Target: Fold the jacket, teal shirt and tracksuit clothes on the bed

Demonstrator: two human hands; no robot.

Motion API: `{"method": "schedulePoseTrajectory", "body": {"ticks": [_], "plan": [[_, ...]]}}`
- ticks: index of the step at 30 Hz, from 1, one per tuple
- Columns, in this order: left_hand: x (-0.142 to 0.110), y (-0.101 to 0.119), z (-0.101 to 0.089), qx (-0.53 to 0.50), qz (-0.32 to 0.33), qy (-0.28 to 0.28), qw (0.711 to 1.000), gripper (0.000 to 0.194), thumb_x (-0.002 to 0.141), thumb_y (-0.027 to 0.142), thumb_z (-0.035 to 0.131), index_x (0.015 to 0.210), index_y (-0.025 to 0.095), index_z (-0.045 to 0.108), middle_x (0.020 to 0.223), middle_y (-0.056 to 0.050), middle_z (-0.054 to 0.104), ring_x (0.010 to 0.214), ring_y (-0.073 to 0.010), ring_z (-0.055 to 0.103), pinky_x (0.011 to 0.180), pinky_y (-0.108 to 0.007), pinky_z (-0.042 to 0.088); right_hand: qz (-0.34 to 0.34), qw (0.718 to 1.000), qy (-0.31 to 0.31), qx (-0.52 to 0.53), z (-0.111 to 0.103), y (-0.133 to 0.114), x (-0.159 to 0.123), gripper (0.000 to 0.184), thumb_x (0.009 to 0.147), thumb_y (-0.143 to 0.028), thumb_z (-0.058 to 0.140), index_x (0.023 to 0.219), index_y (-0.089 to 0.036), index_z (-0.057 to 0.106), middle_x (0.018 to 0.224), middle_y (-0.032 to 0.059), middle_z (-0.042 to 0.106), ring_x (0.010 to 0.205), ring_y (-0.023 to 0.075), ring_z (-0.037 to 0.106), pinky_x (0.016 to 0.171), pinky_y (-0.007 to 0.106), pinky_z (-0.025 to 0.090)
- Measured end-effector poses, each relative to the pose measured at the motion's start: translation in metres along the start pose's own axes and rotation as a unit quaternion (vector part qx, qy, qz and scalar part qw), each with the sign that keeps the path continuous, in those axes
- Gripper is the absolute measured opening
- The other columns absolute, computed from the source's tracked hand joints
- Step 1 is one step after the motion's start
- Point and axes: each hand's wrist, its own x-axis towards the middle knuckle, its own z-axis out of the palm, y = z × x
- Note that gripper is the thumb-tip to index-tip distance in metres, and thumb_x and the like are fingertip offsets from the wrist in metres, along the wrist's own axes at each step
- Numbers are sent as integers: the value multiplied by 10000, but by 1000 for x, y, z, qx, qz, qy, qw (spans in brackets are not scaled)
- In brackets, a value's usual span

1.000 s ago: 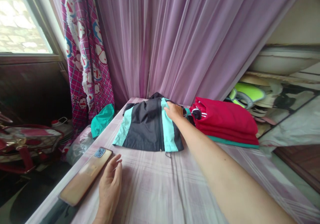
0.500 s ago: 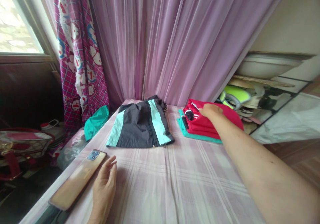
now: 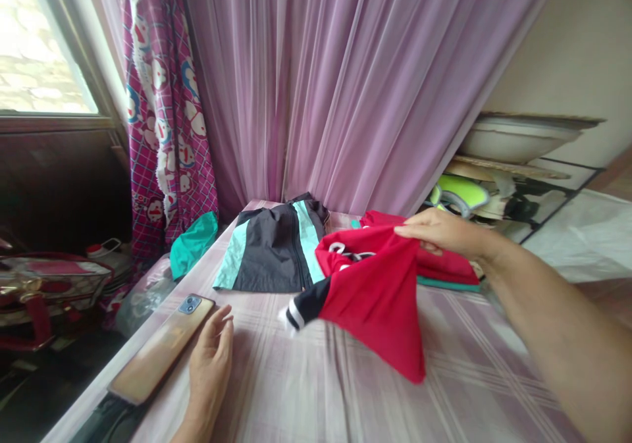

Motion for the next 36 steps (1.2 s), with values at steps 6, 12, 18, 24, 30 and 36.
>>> {"method": "schedulePoseTrajectory", "body": {"ticks": [6, 12, 18, 24, 30, 36], "plan": [[0, 2, -3, -14, -6, -3, 1000, 599, 747, 670, 579, 1135, 219, 654, 1139, -97, 711, 1074, -286, 676, 965, -431, 505, 0, 991, 121, -59, 29, -88, 99, 358, 929, -365, 516, 662, -142, 600, 530, 0, 573, 575, 117, 573, 604, 224, 438], [-1, -1, -2, -20, -8, 0, 1000, 590, 759, 662, 572, 1135, 215, 652, 1145, -97, 704, 1085, -288, 667, 985, -439, 480, -146, 836, 513, -125, -11, -145, 149, 480, 1030, -407, 322, 897, -106, 672, 864, 88, 705, 886, 173, 639, 817, 294, 437], [-1, -2, 0, -23, -4, 0, 1000, 559, 769, 629, 571, 1139, 217, 649, 1114, -97, 708, 1073, -285, 669, 955, -436, 494, -62, 934, 159, -313, 81, -64, 131, 415, 903, -525, 514, 816, -197, 754, 875, 75, 755, 854, 217, 681, 690, 281, 436], [0, 2, -1, -20, -9, -5, 1000, 581, 747, 639, 579, 1128, 207, 651, 1108, -103, 712, 1059, -288, 674, 936, -431, 505, 6, 942, 1, -337, 189, 12, 92, 355, 921, -463, 504, 924, -236, 777, 990, 85, 773, 929, 209, 697, 713, 269, 431], [-1, 3, -3, -9, -13, -13, 1000, 612, 735, 655, 586, 1151, 210, 643, 1133, -104, 706, 1089, -300, 662, 970, -452, 485, 1, 956, 26, -291, 198, 30, 84, 404, 950, -503, 467, 828, -244, 752, 904, 63, 776, 886, 196, 695, 685, 264, 402], [0, 4, -4, 12, -17, -15, 1000, 633, 730, 683, 568, 1155, 219, 645, 1112, -94, 715, 1086, -298, 660, 981, -457, 480, 117, 922, 231, -289, 124, 71, 86, 350, 985, -419, 405, 1072, -231, 687, 1042, 93, 737, 971, 222, 667, 750, 290, 433]]}}
